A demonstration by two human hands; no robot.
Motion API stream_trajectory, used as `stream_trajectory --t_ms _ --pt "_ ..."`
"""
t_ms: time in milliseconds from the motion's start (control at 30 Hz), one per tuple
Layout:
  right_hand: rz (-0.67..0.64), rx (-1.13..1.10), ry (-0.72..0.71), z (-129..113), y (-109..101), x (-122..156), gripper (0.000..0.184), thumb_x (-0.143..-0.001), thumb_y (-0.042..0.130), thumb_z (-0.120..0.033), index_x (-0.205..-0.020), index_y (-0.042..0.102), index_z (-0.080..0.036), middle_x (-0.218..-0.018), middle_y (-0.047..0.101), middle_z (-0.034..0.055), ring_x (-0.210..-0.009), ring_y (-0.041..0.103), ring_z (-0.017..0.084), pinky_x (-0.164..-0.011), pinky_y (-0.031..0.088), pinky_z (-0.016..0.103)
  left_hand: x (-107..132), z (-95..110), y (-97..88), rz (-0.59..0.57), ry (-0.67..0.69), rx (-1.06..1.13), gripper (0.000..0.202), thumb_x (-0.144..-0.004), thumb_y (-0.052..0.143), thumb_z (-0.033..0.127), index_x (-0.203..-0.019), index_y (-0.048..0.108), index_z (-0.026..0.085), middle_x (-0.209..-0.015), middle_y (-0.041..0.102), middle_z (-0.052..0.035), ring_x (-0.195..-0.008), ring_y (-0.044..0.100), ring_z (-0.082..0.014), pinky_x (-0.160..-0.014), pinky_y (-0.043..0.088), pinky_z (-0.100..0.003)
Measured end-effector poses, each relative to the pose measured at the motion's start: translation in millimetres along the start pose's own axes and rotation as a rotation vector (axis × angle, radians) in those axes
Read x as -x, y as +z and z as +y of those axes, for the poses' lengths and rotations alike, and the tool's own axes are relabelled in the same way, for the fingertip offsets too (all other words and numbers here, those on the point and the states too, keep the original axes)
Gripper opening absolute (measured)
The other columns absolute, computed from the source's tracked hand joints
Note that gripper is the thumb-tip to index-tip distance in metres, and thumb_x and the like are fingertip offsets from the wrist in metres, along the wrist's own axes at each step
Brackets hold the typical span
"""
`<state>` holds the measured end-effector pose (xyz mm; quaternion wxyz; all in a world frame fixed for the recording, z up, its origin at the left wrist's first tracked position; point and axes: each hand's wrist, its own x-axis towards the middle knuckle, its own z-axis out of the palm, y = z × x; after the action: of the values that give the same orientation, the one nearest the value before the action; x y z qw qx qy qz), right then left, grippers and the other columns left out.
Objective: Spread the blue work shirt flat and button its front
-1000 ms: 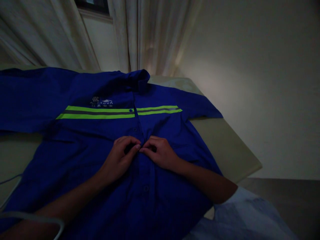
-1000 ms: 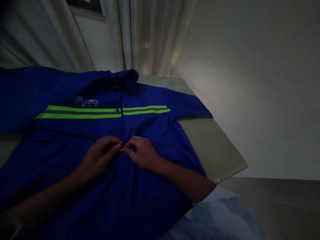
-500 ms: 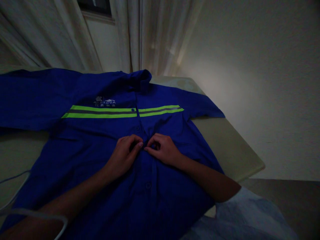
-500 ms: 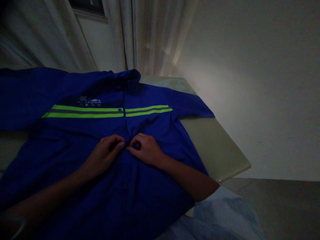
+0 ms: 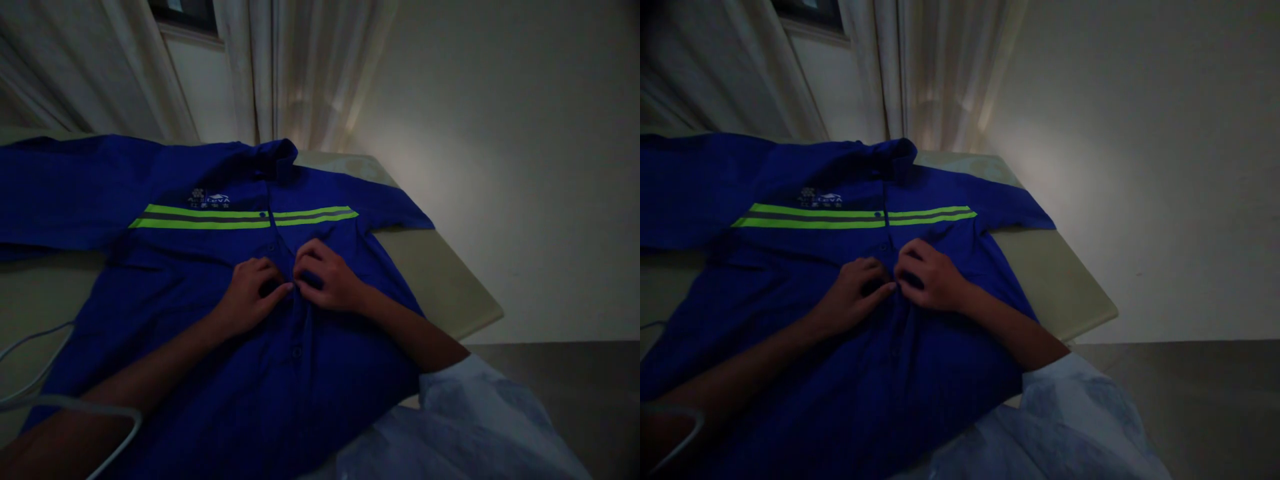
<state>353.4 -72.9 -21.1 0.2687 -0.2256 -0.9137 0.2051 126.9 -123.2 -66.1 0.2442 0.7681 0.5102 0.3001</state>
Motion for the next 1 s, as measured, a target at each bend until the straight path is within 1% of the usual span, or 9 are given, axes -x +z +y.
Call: stream_trajectory --t_ms 67,133,233,300,367,533,667,800,1000 --pt "-0.199 0.106 -0.064 -24 -5 10 0.013 -0.101 0.06 -0.034 -0.104 0.064 -0.021 -0.108 0.065 0.0093 -0.101 0.06 0.023 -0.09 0.049 0.037 5 5 -1.4 -0.057 0.125 -0.079 0.036 -0.104 0.05 0.044 -0.085 0.073 0.024 -0.102 0.07 -0.0051 -0.106 0.059 -0.0274 -0.101 0.035 -0.05" --pt "-0.34 0.223 -0.074 -48 -3 27 0.024 -0.103 0.062 -0.044 -0.105 0.065 -0.02 -0.103 0.068 0.0093 -0.094 0.061 0.024 -0.085 0.048 0.037 8 10 -3.1 -0.117 0.246 -0.076 0.039 -0.106 0.042 0.035 -0.082 0.071 0.024 -0.104 0.069 -0.005 -0.112 0.057 -0.027 -0.103 0.032 -0.051" --pt "-0.397 0.33 0.05 -71 9 56 0.03 -0.102 0.065 -0.049 -0.104 0.066 -0.019 -0.096 0.071 0.0083 -0.087 0.063 0.023 -0.077 0.046 0.035 11 17 -4.2 -0.244 0.283 -0.012 0.036 -0.106 0.043 0.035 -0.081 0.067 0.023 -0.096 0.067 -0.0029 -0.102 0.057 -0.0238 -0.095 0.034 -0.046" --pt "-0.366 0.332 0.142 -78 17 71 0.03 -0.1 0.069 -0.048 -0.104 0.066 -0.019 -0.096 0.073 0.0072 -0.086 0.064 0.022 -0.076 0.045 0.034 11 22 -2.8 -0.294 0.249 -0.001 0.034 -0.105 0.051 0.042 -0.082 0.067 0.023 -0.091 0.067 -0.0013 -0.096 0.058 -0.0226 -0.091 0.034 -0.044" --pt "-0.305 0.317 0.18 -80 24 80 0.027 -0.098 0.072 -0.045 -0.105 0.067 -0.019 -0.096 0.073 0.0061 -0.086 0.065 0.022 -0.076 0.045 0.034 11 27 0.0 -0.293 0.232 -0.007 0.031 -0.105 0.055 0.044 -0.084 0.067 0.023 -0.089 0.068 -0.0008 -0.094 0.057 -0.0223 -0.089 0.034 -0.042" --pt "-0.122 0.338 0.124 -75 38 87 0.007 -0.098 0.065 -0.024 -0.099 0.07 -0.019 -0.088 0.073 0.0046 -0.079 0.064 0.02 -0.074 0.043 0.035 17 35 8.0 -0.231 0.175 0.128 0.036 -0.109 0.045 0.04 -0.082 0.06 0.021 -0.081 0.065 -0.0017 -0.084 0.055 -0.0207 -0.078 0.038 -0.037" --pt "0.035 0.23 0.096 -65 49 91 0.012 -0.101 0.06 -0.021 -0.094 0.07 -0.019 -0.08 0.071 0.0035 -0.071 0.062 0.017 -0.07 0.044 0.032 21 32 10.7 -0.291 0.153 0.15 0.043 -0.107 0.047 0.043 -0.071 0.053 0.021 -0.069 0.058 0.0 -0.074 0.053 -0.0187 -0.072 0.036 -0.034" --pt "0.064 0.115 0.129 -62 49 95 0.013 -0.103 0.061 -0.024 -0.096 0.07 -0.019 -0.077 0.069 0.0026 -0.068 0.061 0.016 -0.067 0.045 0.03 23 27 14.2 -0.287 0.153 0.092 0.036 -0.106 0.049 0.039 -0.075 0.054 0.021 -0.074 0.059 -0.0011 -0.076 0.055 -0.0194 -0.071 0.037 -0.034" --pt "0.07 0.126 0.104 -64 47 94 0.019 -0.107 0.057 -0.025 -0.098 0.072 -0.018 -0.077 0.069 0.0039 -0.069 0.06 0.016 -0.068 0.047 0.03 28 24 23.9 -0.208 0.086 0.003 0.035 -0.11 0.041 0.041 -0.086 0.056 0.022 -0.078 0.058 -0.0011 -0.073 0.057 -0.0194 -0.069 0.037 -0.033"
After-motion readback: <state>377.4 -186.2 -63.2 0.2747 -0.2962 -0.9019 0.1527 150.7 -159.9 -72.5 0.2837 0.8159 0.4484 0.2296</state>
